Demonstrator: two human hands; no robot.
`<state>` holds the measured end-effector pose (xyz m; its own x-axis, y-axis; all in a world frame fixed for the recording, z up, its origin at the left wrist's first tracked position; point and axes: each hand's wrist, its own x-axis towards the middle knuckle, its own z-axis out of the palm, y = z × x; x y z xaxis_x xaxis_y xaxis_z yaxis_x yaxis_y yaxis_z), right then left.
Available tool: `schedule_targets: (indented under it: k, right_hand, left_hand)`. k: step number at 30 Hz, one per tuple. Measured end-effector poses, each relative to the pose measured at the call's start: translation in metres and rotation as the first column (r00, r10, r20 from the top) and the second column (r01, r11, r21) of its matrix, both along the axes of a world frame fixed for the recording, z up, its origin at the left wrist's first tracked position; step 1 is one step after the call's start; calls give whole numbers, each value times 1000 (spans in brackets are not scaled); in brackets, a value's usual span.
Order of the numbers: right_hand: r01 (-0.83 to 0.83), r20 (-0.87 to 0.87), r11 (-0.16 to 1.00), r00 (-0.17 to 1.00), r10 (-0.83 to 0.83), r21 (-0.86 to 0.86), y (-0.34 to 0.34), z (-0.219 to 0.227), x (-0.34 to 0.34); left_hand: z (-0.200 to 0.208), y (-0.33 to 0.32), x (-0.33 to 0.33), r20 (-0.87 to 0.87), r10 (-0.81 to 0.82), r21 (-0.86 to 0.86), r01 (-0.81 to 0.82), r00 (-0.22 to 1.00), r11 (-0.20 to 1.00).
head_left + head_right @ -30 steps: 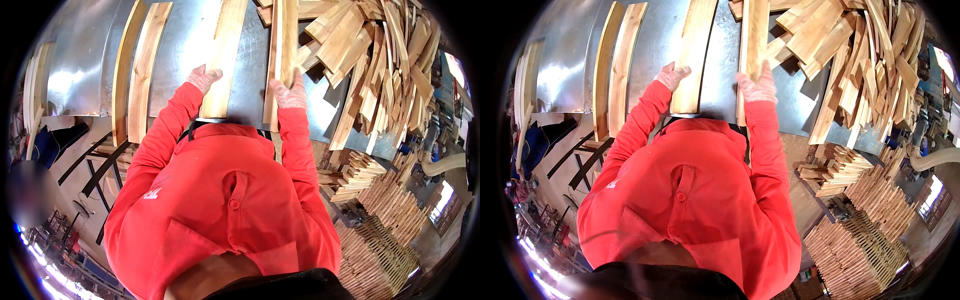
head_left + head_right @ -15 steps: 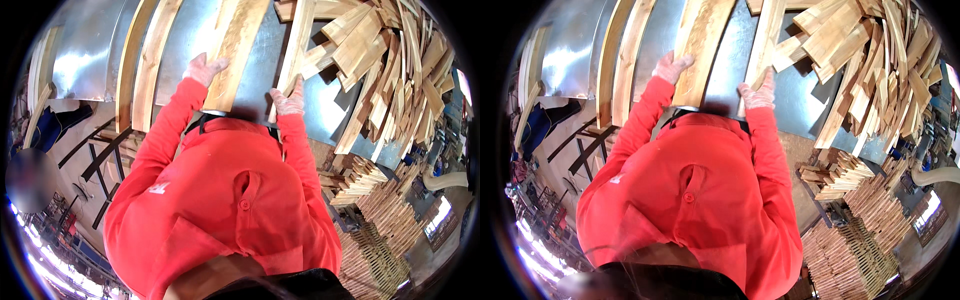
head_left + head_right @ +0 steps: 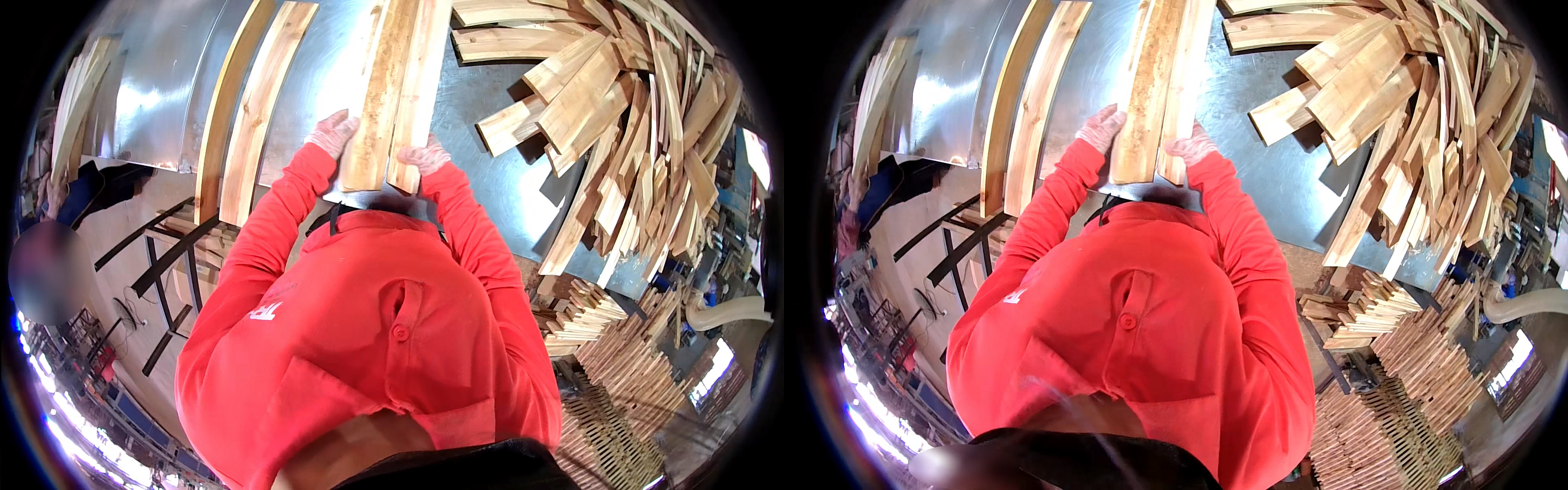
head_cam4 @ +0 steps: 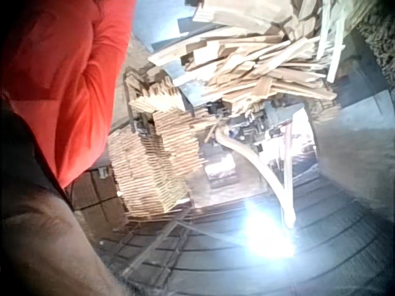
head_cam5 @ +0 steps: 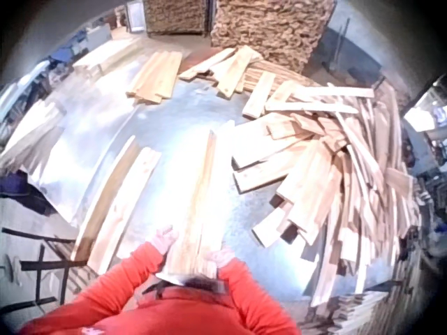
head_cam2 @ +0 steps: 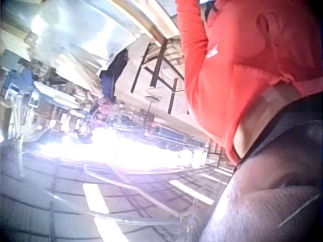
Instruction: The person sorts wooden planks on a metal table, picking up pieces from a pile and arranging them into neat stacks. The person handles the wood by hand, moving pieces from a disorganized pile to organized stacks on the left side of the table.
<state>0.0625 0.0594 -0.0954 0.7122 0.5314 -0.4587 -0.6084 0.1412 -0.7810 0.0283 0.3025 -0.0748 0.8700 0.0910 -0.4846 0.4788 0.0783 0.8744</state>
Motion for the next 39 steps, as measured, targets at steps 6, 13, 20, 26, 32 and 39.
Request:
schedule_targets:
  k: [6,13,20,26,32,39]
  right_hand:
    - [217,-463,833,885,52,509,9,84,0]
    - [132,-268,915,963,-27,381,-30,115,15]
    - [466,-630,817,757,-170,339,-46,8,9]
    - [365,-244,916,885,-397,-166,-44,3,8]
    - [245,-110,969,964,-242,20,-84,70,26]
    - [250,-196,967,952,-236,50,-65,44,20]
  left_hand:
    - [70,-19,-21,19,-218,938,58,976,342]
    - [60,-32,-26,-202,-113,585,213,973,783]
    - [89,-35,-8,-143,-217,724,252,966,642]
    - [70,-101,16,-603,-278,729,659,747,188]
    - [92,1,7,-76,-61,-409,25,995,912]
    - [129,33,54,118,191,-478,-113,974,871]
